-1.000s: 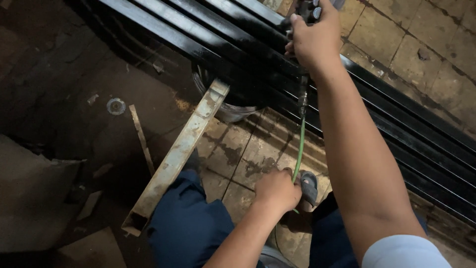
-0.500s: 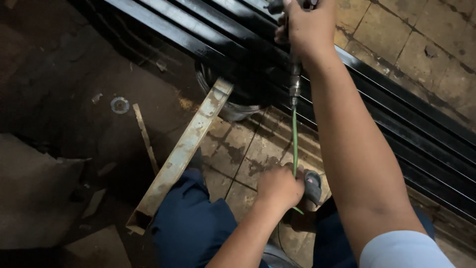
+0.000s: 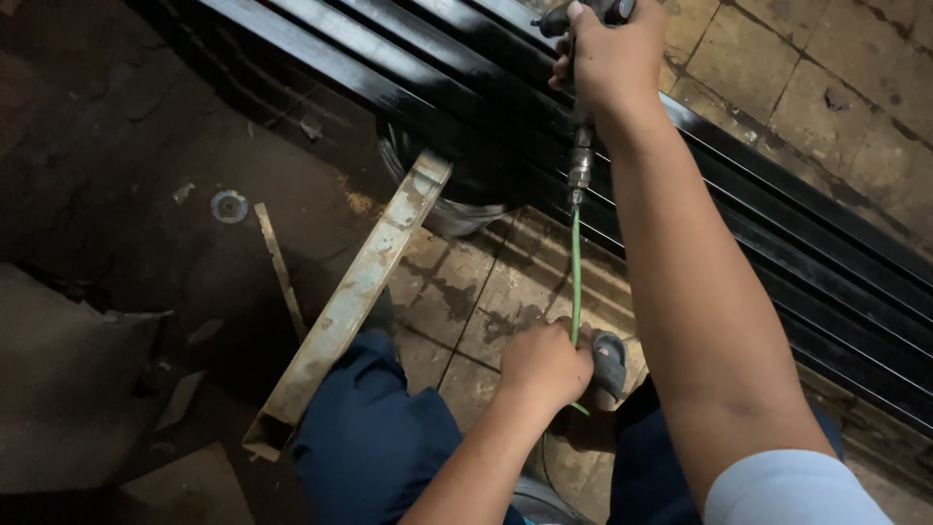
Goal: Spray painting a set of metal bars with black paint on a workshop floor.
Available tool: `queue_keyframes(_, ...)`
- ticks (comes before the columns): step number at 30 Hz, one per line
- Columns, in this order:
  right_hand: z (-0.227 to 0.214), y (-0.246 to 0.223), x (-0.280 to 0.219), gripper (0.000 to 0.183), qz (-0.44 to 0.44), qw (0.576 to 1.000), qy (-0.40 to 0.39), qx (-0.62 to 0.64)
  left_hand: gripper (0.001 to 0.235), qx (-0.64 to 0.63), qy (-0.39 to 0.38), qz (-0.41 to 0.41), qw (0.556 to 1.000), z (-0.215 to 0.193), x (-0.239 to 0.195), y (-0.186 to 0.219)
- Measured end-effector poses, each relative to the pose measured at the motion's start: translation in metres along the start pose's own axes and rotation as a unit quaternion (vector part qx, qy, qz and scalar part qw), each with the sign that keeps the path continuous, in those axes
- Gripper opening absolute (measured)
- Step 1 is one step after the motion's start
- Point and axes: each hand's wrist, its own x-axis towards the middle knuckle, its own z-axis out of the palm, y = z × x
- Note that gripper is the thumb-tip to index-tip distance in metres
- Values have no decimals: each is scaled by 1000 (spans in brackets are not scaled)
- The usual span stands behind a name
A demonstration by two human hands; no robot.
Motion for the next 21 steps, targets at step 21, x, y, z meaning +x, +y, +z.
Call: queue_keyframes(21, -55, 17, -13, 28, 6, 999, 45, -10, 43, 63, -44, 56, 995, 23, 12, -11)
